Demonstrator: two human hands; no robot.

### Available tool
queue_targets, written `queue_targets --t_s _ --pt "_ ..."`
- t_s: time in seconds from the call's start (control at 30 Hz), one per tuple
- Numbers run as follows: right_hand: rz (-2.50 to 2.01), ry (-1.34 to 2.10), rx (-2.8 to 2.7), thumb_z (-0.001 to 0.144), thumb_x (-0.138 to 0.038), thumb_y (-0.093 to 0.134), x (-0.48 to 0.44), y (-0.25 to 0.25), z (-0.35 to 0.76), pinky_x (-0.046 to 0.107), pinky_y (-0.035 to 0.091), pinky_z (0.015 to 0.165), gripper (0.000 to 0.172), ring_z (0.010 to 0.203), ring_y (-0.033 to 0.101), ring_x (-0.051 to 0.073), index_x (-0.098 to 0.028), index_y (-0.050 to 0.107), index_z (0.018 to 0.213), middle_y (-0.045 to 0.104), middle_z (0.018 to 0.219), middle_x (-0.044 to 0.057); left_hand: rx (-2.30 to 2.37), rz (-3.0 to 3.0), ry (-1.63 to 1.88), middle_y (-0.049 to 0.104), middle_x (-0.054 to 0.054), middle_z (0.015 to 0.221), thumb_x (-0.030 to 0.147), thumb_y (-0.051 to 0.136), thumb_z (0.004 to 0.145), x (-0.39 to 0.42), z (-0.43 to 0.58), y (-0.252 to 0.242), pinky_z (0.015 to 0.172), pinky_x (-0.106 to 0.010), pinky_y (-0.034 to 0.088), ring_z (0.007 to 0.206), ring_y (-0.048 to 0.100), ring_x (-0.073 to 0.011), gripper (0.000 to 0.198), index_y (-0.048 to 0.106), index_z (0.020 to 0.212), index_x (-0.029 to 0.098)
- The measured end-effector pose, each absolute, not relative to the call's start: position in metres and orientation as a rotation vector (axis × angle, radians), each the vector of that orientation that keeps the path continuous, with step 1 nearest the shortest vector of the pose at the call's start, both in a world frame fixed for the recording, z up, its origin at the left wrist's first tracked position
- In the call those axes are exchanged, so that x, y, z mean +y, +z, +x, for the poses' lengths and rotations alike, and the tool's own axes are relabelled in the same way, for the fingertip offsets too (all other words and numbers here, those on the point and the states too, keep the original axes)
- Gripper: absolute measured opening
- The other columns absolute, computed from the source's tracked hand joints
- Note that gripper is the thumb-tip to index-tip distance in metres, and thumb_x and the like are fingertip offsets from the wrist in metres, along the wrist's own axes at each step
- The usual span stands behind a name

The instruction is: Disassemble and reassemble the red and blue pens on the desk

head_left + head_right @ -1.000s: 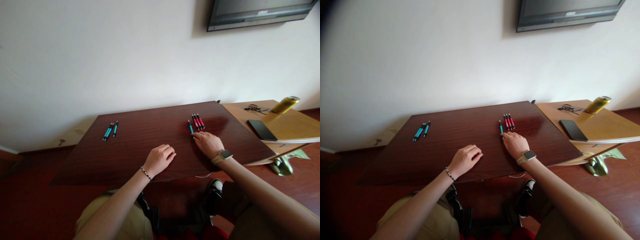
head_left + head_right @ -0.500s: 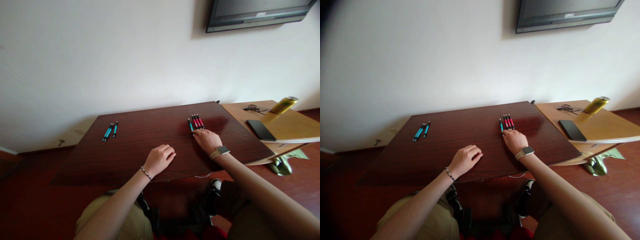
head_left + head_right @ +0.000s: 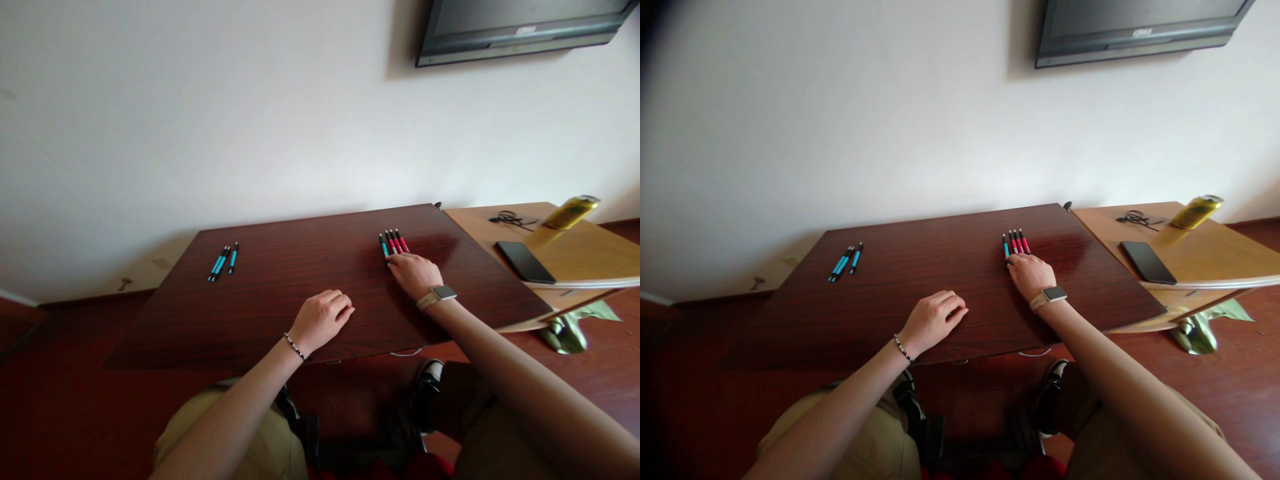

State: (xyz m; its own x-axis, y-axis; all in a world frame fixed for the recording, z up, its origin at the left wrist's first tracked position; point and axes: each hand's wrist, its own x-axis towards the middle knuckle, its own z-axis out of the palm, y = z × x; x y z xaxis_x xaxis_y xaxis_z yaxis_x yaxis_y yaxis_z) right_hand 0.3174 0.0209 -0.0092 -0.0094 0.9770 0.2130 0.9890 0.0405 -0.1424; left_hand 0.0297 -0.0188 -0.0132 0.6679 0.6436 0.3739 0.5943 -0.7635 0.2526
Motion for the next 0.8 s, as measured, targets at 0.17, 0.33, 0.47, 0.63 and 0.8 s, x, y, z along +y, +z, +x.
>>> queue_targets --t_s 0.17,0.33,0.47,0.63,0.8 --pt "-2.037 -0.086 -2.046 0.105 -0.037 0.053 0.0248 -0.0093 0.3198 0.035 0.054 0.075 0.031 0.098 0.075 0.028 -0.029 0.075 0.126 0.078 0.124 0.008 1.027 2.767 0.686 0.069 -0.003 0.090 0.027 0.059 0.105 -0.0194 0.0291 -0.0130 0.080 -0.031 0.054 0.086 0.067 -0.0183 0.017 0.065 0.091 0.020" --pt "-2.059 -0.087 -2.036 0.105 -0.038 0.052 0.0269 -0.0086 0.3215 0.034 0.054 0.078 0.032 0.098 0.074 0.026 -0.031 0.074 0.127 0.078 0.124 0.008 1.022 2.768 0.691 0.070 -0.003 0.090 0.027 0.060 0.105 -0.0192 0.0295 -0.0139 0.080 -0.031 0.054 0.087 0.067 -0.0182 0.016 0.066 0.091 0.020" --pt "-2.071 -0.077 -2.033 0.105 -0.038 0.053 0.0265 -0.0067 0.3225 0.034 0.054 0.078 0.033 0.098 0.074 0.026 -0.032 0.074 0.129 0.077 0.125 0.007 1.020 2.768 0.692 0.070 -0.003 0.091 0.027 0.060 0.105 -0.0191 0.0296 -0.0141 0.080 -0.031 0.054 0.087 0.067 -0.0182 0.017 0.066 0.092 0.019" --pt "-2.069 -0.062 -2.028 0.104 -0.038 0.055 0.0252 -0.0060 0.3239 0.035 0.054 0.076 0.033 0.098 0.075 0.027 -0.033 0.075 0.130 0.077 0.126 0.006 1.021 2.771 0.684 0.070 -0.003 0.091 0.027 0.058 0.106 -0.0188 0.0293 -0.0141 0.081 -0.032 0.054 0.087 0.067 -0.0183 0.018 0.066 0.092 0.019" --pt "-2.056 -0.070 -2.030 0.104 -0.040 0.055 0.0265 -0.0082 0.3268 0.036 0.054 0.075 0.032 0.097 0.075 0.028 -0.034 0.074 0.129 0.077 0.127 0.004 1.024 2.765 0.688 0.070 -0.003 0.091 0.027 0.058 0.106 -0.0191 0.0298 -0.0142 0.080 -0.031 0.054 0.087 0.067 -0.0182 0.018 0.066 0.092 0.019"
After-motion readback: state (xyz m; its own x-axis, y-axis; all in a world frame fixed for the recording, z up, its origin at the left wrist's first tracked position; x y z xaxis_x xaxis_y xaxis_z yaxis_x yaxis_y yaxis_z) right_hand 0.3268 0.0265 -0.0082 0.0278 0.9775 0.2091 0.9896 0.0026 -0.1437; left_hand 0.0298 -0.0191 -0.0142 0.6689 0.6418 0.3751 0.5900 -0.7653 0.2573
